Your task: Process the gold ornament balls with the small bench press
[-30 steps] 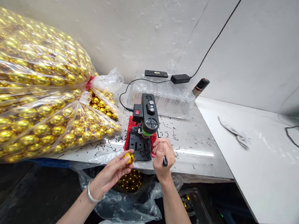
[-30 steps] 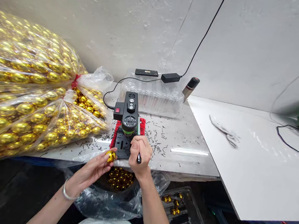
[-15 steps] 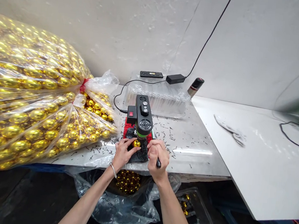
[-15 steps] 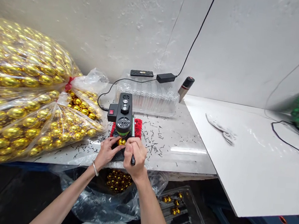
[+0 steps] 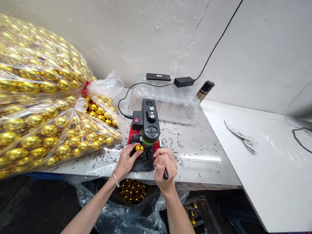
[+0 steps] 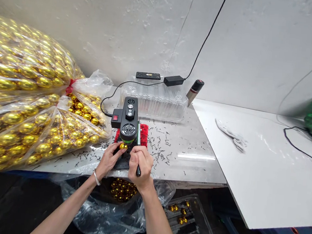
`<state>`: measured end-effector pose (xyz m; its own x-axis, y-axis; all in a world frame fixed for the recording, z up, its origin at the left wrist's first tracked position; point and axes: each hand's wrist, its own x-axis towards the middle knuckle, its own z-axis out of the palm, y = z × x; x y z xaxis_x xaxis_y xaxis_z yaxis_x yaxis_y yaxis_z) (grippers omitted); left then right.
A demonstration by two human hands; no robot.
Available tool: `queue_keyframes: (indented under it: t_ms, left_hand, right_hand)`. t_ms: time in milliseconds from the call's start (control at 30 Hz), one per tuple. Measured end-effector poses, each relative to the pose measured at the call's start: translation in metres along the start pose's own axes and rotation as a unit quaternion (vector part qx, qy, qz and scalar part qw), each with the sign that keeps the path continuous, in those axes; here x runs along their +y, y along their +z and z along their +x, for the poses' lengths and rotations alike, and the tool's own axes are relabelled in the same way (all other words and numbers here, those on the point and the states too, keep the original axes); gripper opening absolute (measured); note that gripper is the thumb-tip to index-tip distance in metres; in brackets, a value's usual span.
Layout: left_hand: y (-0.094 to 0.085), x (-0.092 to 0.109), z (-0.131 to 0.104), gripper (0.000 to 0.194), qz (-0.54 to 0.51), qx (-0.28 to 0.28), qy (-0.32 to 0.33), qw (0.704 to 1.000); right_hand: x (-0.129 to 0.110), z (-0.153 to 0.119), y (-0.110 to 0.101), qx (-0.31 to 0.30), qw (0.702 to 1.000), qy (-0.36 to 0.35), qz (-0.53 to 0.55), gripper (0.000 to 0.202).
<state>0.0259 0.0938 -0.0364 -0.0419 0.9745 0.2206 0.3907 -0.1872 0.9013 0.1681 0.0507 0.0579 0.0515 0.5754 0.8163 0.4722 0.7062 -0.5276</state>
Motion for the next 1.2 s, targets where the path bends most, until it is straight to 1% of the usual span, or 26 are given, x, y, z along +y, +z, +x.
queue_keyframes:
  t_ms: [100,167,267,367,500,667,767,1033,1200]
  left_hand:
    - [-0.006,-0.002,0.002,0.036,-0.039,-0.013,-0.027,0.999]
    - [-0.007,-0.002,0.002,0.036,-0.037,-0.017,-0.027,0.999]
    - [-0.005,-0.001,0.001,0.034,-0.001,-0.008,-0.022,1.0]
    - [-0.001,0.003,-0.001,0.03,0.047,-0.013,-0.017,0.999]
    - [0.003,0.009,-0.004,0.029,0.096,-0.029,0.003,0.995]
    - [0.0,0.011,-0.01,0.03,0.132,-0.048,0.067,0.988]
    - [0.0,0.012,-0.013,0.029,0.146,-0.048,0.09,0.984]
    - [0.003,0.009,-0.01,0.03,0.154,-0.053,0.091,0.982]
    - [0.002,0.007,-0.007,0.03,0.136,-0.06,0.114,0.982]
  right_hand:
    - [0.0,-0.001,0.0,0.002,1.0,0.003,0.0,0.027]
    - [0.001,-0.001,0.0,0.005,1.0,0.003,0.001,0.027]
    - [0.0,-0.001,0.0,0.003,1.0,0.005,0.0,0.027]
    - [0.0,-0.001,0.0,0.002,1.0,0.002,-0.004,0.027]
    - [0.001,-0.002,0.0,0.002,1.0,-0.001,-0.006,0.026]
    - [0.001,-0.002,-0.001,-0.003,1.0,0.0,-0.011,0.026]
    - [0.0,-0.002,-0.001,-0.005,1.0,-0.003,-0.012,0.026]
    - [0.003,-0.004,0.0,0.002,1.0,-0.005,-0.003,0.024]
    - [0.003,-0.007,-0.002,-0.005,1.0,0.001,-0.004,0.024]
